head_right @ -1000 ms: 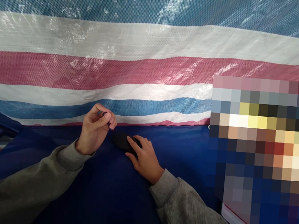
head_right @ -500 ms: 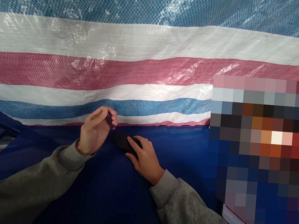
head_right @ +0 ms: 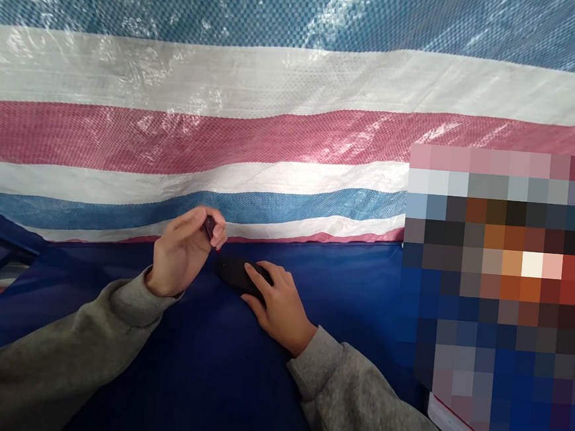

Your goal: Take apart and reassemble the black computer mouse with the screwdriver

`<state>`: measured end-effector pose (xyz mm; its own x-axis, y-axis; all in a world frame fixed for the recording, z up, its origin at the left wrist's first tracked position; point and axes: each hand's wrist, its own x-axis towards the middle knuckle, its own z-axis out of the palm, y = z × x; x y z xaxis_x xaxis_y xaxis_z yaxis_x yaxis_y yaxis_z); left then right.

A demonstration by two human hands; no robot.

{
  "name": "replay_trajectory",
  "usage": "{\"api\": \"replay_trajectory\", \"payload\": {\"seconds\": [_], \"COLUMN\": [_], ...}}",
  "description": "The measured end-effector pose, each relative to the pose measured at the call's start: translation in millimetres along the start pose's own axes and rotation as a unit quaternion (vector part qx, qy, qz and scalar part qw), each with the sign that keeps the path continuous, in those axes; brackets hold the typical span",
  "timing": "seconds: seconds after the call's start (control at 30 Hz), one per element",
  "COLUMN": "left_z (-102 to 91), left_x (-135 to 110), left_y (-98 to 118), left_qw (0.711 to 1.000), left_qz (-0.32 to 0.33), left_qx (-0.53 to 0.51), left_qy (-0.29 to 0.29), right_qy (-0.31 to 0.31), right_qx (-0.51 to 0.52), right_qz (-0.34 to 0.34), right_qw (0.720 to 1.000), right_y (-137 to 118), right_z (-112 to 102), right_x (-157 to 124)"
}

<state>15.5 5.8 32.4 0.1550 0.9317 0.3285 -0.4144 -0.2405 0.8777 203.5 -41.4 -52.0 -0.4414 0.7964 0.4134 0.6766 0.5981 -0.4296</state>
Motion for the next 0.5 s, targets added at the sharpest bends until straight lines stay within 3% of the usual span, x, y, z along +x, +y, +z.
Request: {"api": "replay_trajectory", "payload": {"seconds": [0.5], "left_z": [1.4], "left_x": [1.2], "left_y": [2.4], "left_qw": [1.0], "left_qz": [-0.014], "left_qx": [-0.023], "left_qy": [0.002], "right_qy": [0.0], "right_qx": [0.004], "right_qz": [-0.001], "right_qw": [1.0], "right_y": [1.4], "right_z": [0.7], "right_x": [-0.8]}}
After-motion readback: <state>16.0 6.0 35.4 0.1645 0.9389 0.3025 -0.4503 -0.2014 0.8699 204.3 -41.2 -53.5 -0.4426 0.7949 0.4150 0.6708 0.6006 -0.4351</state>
